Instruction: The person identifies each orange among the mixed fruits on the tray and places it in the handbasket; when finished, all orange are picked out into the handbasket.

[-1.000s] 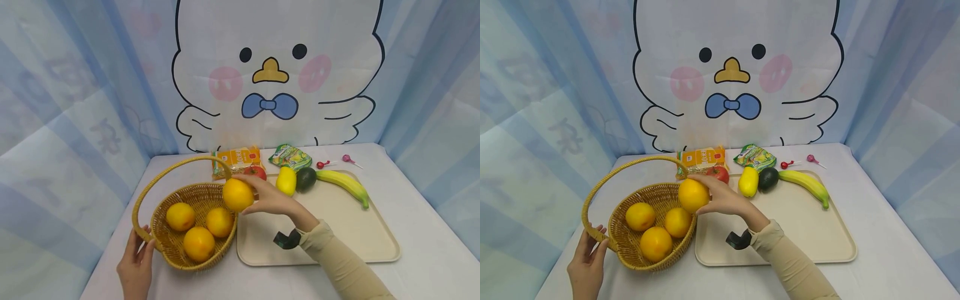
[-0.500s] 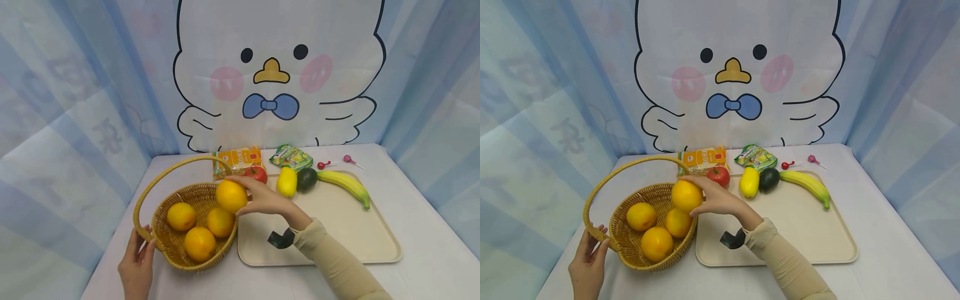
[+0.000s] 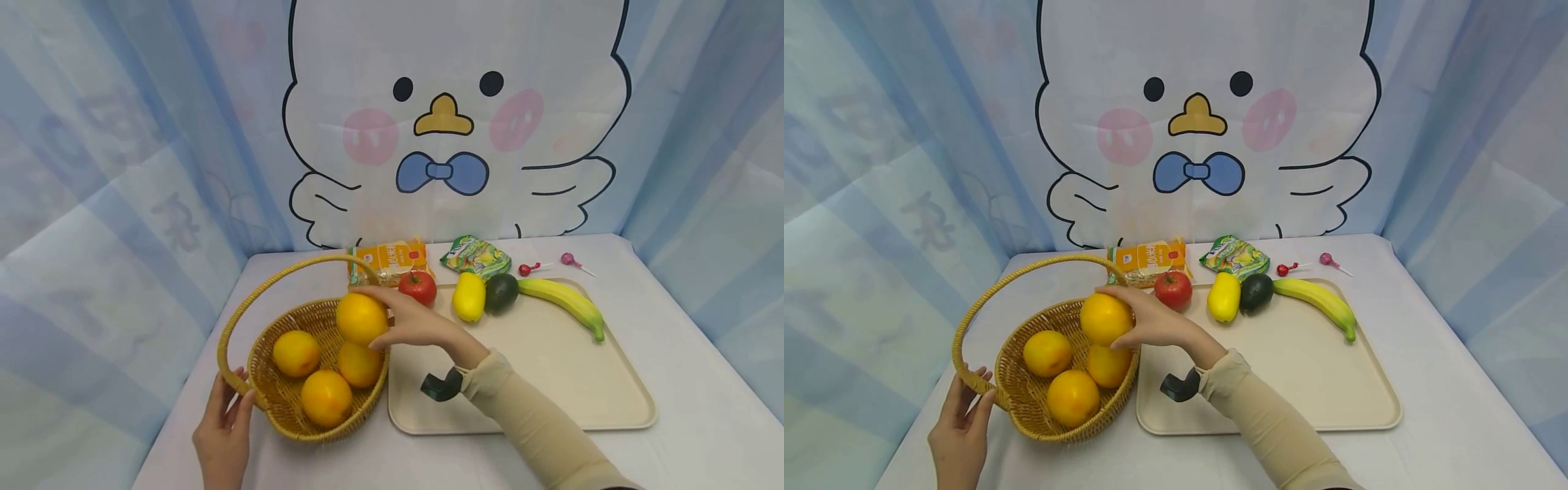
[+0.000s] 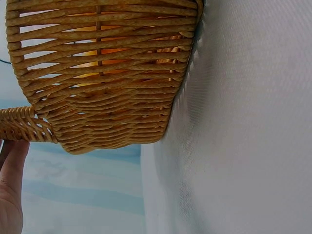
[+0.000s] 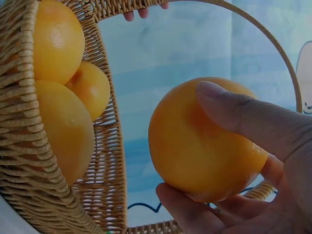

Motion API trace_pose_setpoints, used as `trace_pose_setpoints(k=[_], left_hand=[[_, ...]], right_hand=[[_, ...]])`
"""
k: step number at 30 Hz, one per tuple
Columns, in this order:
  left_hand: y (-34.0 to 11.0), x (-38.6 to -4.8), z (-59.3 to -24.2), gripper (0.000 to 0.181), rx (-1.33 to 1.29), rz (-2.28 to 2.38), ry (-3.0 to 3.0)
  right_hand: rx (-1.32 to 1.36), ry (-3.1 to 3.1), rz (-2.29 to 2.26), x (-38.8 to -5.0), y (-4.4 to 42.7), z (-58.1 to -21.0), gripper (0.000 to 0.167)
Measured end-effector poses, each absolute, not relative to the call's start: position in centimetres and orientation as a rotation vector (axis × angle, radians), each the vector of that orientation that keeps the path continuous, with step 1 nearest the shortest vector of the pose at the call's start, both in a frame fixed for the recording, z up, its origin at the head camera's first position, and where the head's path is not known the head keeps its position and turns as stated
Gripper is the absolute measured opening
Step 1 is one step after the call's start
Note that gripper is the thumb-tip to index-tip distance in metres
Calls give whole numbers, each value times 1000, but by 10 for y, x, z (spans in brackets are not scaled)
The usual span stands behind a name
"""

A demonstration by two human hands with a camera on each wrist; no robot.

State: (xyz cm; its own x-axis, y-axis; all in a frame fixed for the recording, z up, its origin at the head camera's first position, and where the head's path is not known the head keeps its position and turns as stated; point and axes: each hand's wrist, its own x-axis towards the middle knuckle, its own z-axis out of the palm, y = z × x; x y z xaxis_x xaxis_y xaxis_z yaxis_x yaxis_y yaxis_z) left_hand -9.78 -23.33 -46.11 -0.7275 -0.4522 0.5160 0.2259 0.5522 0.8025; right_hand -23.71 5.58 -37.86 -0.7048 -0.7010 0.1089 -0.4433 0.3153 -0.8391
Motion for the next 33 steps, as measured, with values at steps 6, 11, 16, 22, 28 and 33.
trace_pose_setpoints(k=[6, 11, 16, 22, 28, 33], left_hand=[[-233, -98, -461, 63, 192, -1196, -2077], [-234, -98, -462, 64, 190, -1181, -2079], [-234, -98, -461, 64, 201, -1183, -2084], [-235, -98, -462, 64, 195, -1193, -2076], [-236, -98, -463, 62, 175, -1193, -2064], [-236, -99, -466, 63, 140, -1201, -2044]], right_hand=[[-1050, 2386, -1261, -245, 46, -381, 86], [-1079, 2383, -1227, -252, 40, -383, 86], [-1093, 2371, -1198, -257, 35, -384, 86], [-1093, 2368, -1188, -260, 27, -385, 87], [-1097, 2369, -1158, -266, 19, -389, 87], [-1087, 2369, -1133, -271, 15, -394, 87]])
